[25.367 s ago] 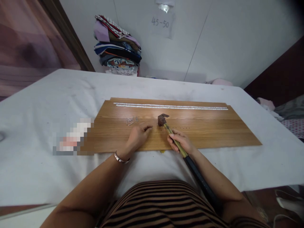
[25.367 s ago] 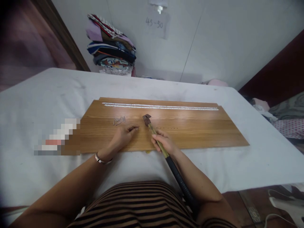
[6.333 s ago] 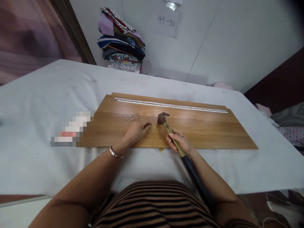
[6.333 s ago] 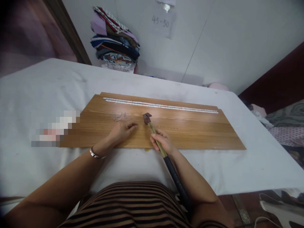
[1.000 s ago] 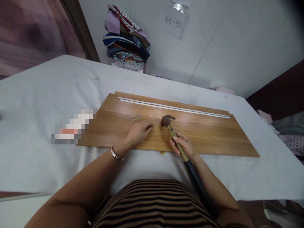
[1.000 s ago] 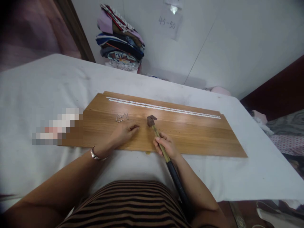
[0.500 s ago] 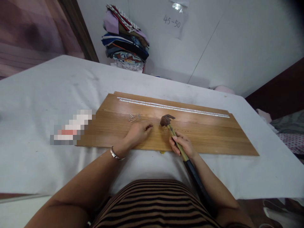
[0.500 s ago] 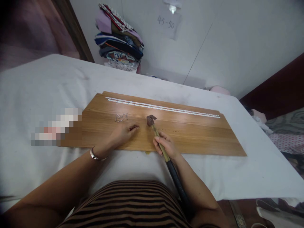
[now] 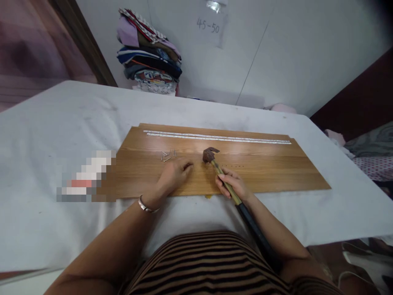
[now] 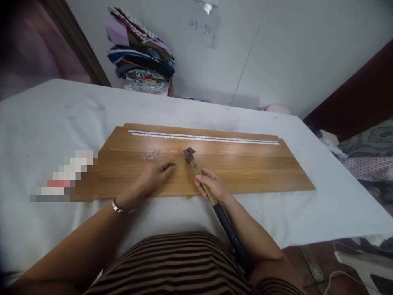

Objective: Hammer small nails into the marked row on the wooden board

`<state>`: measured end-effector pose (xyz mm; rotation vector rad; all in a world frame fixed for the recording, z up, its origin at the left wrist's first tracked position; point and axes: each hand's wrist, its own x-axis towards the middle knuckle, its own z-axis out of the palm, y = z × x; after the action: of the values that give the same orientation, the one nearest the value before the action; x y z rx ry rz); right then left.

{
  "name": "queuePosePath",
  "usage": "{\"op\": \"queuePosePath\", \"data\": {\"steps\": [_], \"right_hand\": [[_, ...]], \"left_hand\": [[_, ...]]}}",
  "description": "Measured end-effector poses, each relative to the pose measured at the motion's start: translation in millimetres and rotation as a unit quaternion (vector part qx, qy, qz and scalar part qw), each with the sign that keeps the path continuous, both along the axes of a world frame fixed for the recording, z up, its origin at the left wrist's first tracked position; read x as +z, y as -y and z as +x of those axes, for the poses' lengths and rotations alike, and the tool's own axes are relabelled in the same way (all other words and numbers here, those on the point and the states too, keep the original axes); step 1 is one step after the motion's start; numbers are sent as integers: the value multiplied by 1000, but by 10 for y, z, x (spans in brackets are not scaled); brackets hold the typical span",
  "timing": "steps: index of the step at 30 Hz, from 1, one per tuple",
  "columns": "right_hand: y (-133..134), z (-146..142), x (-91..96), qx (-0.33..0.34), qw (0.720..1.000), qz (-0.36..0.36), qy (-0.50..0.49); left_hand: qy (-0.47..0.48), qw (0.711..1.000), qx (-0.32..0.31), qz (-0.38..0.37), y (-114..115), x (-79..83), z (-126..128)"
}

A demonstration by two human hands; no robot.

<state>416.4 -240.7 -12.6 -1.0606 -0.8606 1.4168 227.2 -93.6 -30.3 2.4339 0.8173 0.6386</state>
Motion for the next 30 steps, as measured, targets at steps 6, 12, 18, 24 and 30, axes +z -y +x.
{"op": "queuePosePath", "data": {"steps": [6,12,18,24,30], "right_hand": [[-7,-14,14,11,1000,-8,-6],[-3,-2,10,7,1000,-8,0],[-2,-6,38,4,1000,-2,-7],[-3,-10,26,9,1000,-7,8],[2,2,8,12,1000,2,18]], "left_hand": [[8,1000,-4,-11,-13,-5,11],[5,1000,0,-4,-12,-5,6],[6,1000,-8,3,-17,-25,-1],[2,1000,-3,6,-10,-9,12],[-7,1000,0,6,-8,-8,5]]}}
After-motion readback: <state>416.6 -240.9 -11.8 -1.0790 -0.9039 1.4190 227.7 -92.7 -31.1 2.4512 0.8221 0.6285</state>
